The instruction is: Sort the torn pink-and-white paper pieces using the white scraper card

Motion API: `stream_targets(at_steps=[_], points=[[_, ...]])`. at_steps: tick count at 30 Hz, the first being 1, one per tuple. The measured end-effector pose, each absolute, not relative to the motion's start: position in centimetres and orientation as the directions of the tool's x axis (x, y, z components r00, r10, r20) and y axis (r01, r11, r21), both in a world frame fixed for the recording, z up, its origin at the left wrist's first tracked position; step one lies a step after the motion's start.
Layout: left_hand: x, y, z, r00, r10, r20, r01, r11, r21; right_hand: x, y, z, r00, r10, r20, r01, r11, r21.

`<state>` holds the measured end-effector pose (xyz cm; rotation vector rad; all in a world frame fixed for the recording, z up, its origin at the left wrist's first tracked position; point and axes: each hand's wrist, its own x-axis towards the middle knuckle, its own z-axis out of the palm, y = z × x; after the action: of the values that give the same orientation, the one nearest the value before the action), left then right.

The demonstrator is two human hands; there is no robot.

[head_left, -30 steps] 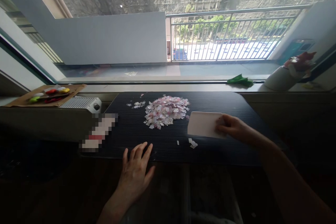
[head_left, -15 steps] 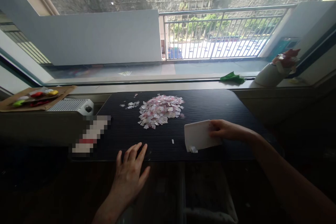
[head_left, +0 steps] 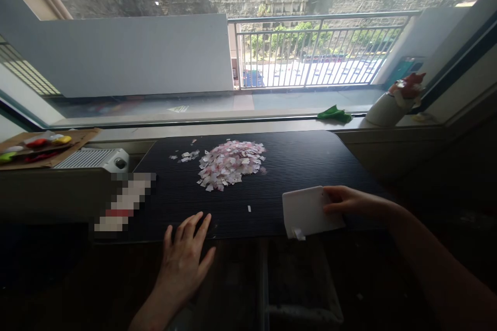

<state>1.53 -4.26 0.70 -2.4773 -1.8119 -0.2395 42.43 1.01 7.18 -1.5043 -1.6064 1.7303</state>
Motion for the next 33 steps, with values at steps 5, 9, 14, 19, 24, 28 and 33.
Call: stream_targets(at_steps=[5,9,14,19,24,28,33], points=[[1.5,-4.3,0.7,0.303,0.938,0.167,0.949,-0.312,0.03,42.6,-0.9,7.3,-0.351,0.852,-0.389,0.401,-0.239,-0.884],[1.5,-4.3,0.7,0.307,0.936,0.172,0.948,-0.316,0.028,42.2,-1.5,7.8,-0.292,0.884,-0.366,0.445,-0.213,-0.87],[1.5,-4.2,0.5,0.298,0.941,0.162,0.951,-0.307,0.035,41.6,-0.9,8.1,-0.246,0.918,-0.312,0.473,-0.167,-0.865],[1.6,-4.3,0.6,0.3,0.937,0.181,0.95,-0.31,0.029,39.2,1.5,7.2,-0.22,0.964,-0.151,0.38,-0.058,-0.923],[1.8,-4.4,0.8,0.304,0.936,0.176,0.95,-0.313,0.021,34.8,4.7,6.0,-0.266,0.961,-0.072,0.328,0.02,-0.944],[2.2,-4.7,0.9,0.283,0.941,0.186,0.957,-0.291,0.015,34.6,5.8,5.6,-0.301,0.945,-0.132,0.409,0.003,-0.913],[2.0,-4.6,0.9,0.313,0.933,0.178,0.947,-0.321,0.02,39.4,4.1,6.3,-0.283,0.923,-0.262,0.486,-0.098,-0.869]])
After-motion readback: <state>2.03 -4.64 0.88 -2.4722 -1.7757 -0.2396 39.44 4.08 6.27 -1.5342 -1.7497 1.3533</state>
